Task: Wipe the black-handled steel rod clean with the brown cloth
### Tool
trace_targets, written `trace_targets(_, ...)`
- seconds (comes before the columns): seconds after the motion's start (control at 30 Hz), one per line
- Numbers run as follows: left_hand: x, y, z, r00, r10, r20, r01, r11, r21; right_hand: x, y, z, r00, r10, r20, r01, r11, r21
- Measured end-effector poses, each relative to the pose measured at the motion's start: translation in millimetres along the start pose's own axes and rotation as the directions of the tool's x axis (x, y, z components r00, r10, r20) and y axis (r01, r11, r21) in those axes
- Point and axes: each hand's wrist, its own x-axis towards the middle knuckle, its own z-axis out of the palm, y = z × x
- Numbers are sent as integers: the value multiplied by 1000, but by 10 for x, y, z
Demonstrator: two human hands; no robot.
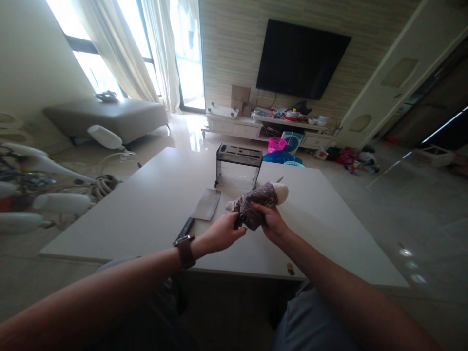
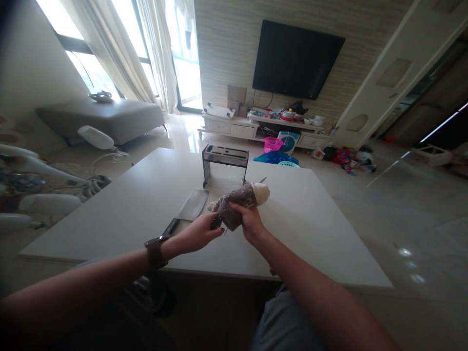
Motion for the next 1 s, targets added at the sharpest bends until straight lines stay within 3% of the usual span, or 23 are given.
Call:
trace_targets(0.37,67,5,24,1000,-23,17,24,998,-53,275,-153,-102,989,-120,-84,123,992,30)
trace_targets(0.8,-25,117,-19,990,-79,116,84,996,-37,797,-565,-724,932,-186,-312,210,977,45)
trace_targets(0.9,-41,125,-29,990,-89,113,95,994,-47,801,-585,-746,932,-171,-321,199,978,57)
trace_targets(1.0,-59,140,-52,985,-120,122,135,983,-127,731,-607,-695,961,-121,-250,145,986,78)
